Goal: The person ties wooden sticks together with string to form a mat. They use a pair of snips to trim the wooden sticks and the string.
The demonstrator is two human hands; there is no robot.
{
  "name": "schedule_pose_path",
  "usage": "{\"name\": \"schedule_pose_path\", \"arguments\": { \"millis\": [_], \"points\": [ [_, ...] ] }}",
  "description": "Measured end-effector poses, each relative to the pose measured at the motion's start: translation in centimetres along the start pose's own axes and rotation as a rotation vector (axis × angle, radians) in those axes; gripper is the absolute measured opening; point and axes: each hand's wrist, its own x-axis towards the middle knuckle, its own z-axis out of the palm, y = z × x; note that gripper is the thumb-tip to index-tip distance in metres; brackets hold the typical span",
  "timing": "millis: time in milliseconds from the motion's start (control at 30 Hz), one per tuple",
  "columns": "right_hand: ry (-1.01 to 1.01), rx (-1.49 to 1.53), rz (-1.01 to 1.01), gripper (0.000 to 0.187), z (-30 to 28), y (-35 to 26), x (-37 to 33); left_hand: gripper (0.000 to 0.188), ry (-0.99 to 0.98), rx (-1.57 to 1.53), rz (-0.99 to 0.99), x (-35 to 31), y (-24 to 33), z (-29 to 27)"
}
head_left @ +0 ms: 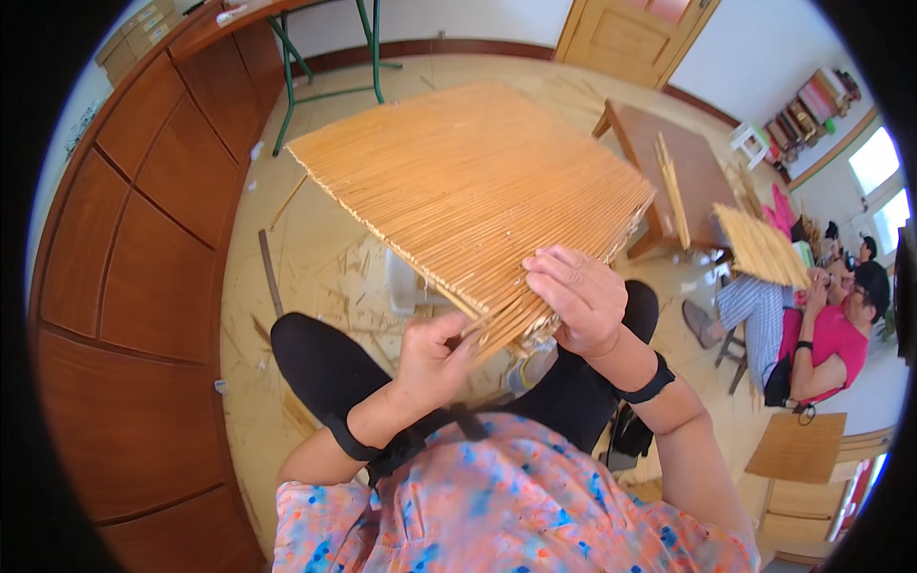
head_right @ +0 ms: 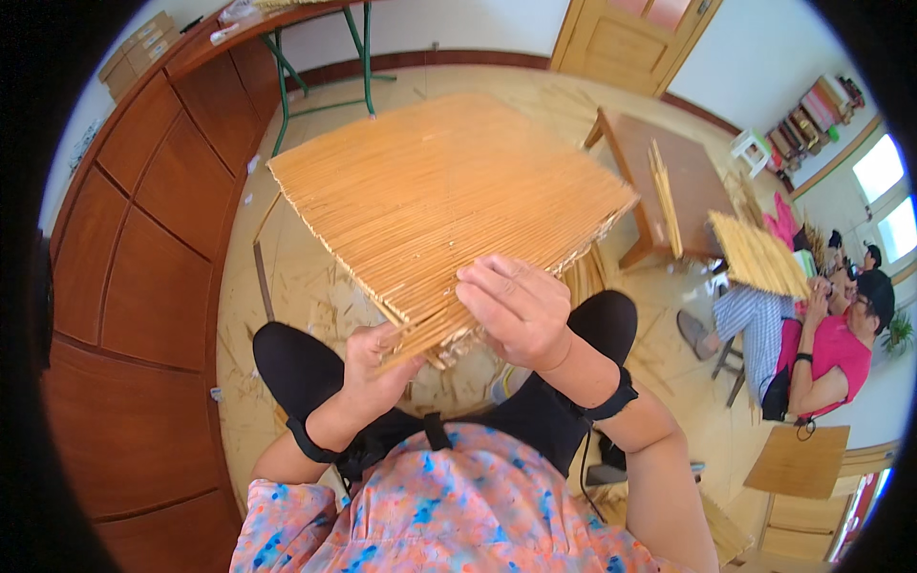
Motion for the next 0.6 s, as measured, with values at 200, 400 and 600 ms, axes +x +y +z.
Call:
{"name": "schedule_pose_path", "arguments": {
  "millis": [200,400,600],
  "points": [
    [-0.07,0.002,-0.007,0.015,0.5,-3.0,-3.5,0.009,-0.082,-0.068,-0.068,-2.5,-2.2,-0.8],
    [-0.11,0.007,0.034,0.017,1.2,-3.8,-4.8,0.019,-0.14,0.154,0.037,-3.1,-3.6,-1.5],
    [-0.154,-0.003,0.025,0.017,0.3,-3.0,-3.2,0.018,-0.044,-0.039,-0.125,-3.5,-3.2,-1.8]
  ]
}}
